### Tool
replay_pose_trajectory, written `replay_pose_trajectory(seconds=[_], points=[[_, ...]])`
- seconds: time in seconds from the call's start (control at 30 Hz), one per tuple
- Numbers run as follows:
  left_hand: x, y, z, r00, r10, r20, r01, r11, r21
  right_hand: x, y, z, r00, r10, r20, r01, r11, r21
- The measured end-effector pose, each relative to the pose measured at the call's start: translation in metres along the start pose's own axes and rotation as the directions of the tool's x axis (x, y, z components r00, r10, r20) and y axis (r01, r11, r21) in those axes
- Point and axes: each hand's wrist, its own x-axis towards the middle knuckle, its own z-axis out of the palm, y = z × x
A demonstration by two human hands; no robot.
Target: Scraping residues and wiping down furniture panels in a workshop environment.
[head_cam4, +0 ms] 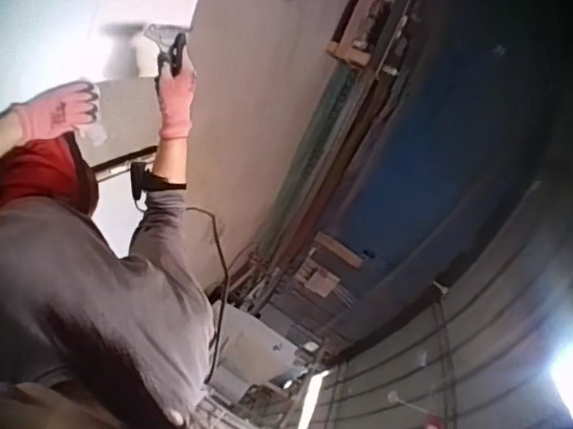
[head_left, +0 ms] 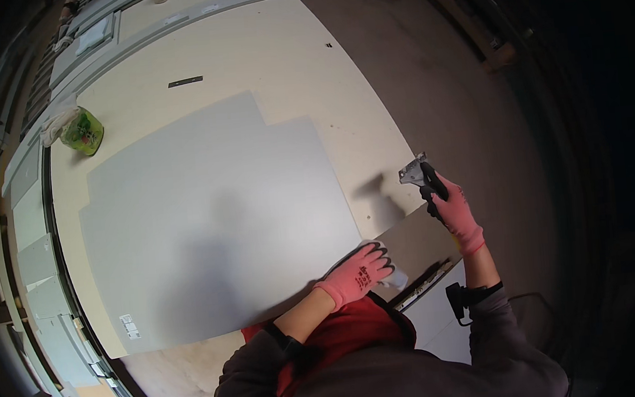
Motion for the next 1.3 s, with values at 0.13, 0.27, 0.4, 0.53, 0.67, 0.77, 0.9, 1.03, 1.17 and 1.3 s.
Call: replay_pose_trajectory(seconds=[0.13, 0.27, 0.4, 0.53, 0.67, 0.77, 0.9, 1.03, 1.17, 1.3], points=[[-0.047, 0.024, 0.015, 0.991, -0.121, 0.049, 0.130, 0.923, -0.363, -0.015, 0.032, -0.033, 0.976, 0.004, 0.216, 0.065, 0.949, -0.309], [-0.137, 0.036, -0.004, 0.954, -0.291, -0.072, 0.246, 0.899, -0.361, -0.015, 0.065, -0.046, 0.818, -0.229, 0.527, 0.521, 0.682, -0.513], [-0.233, 0.063, 0.021, 0.795, -0.582, -0.173, 0.583, 0.811, -0.049, 0.006, 0.060, -0.016, 0.527, -0.353, 0.773, 0.810, 0.485, -0.330], [-0.248, 0.084, 0.035, 0.546, -0.732, -0.407, 0.767, 0.632, -0.108, 0.011, 0.057, 0.008, 0.331, -0.336, 0.882, 0.932, 0.266, -0.248], [-0.244, 0.094, 0.044, 0.448, -0.757, -0.477, 0.840, 0.538, -0.065, 0.005, 0.054, 0.017, 0.217, -0.208, 0.954, 0.972, 0.133, -0.192], [-0.239, 0.095, 0.047, 0.445, -0.749, -0.491, 0.841, 0.538, -0.059, -0.001, 0.060, 0.017, 0.204, -0.173, 0.964, 0.978, 0.073, -0.194], [-0.238, 0.095, 0.059, 0.412, -0.702, -0.581, 0.842, 0.537, -0.051, -0.007, 0.060, 0.024, 0.210, -0.107, 0.972, 0.977, -0.006, -0.212], [-0.228, 0.090, 0.062, 0.338, -0.735, -0.588, 0.897, 0.441, -0.035, -0.008, 0.057, 0.028, 0.212, -0.081, 0.974, 0.977, -0.018, -0.214], [-0.224, 0.087, 0.069, 0.316, -0.697, -0.644, 0.893, 0.448, -0.046, -0.007, 0.061, 0.028, 0.210, -0.118, 0.971, 0.978, 0.016, -0.210], [-0.218, 0.091, 0.070, 0.297, -0.707, -0.642, 0.901, 0.431, -0.058, -0.008, 0.064, 0.031, 0.232, -0.094, 0.968, 0.973, 0.007, -0.232]])
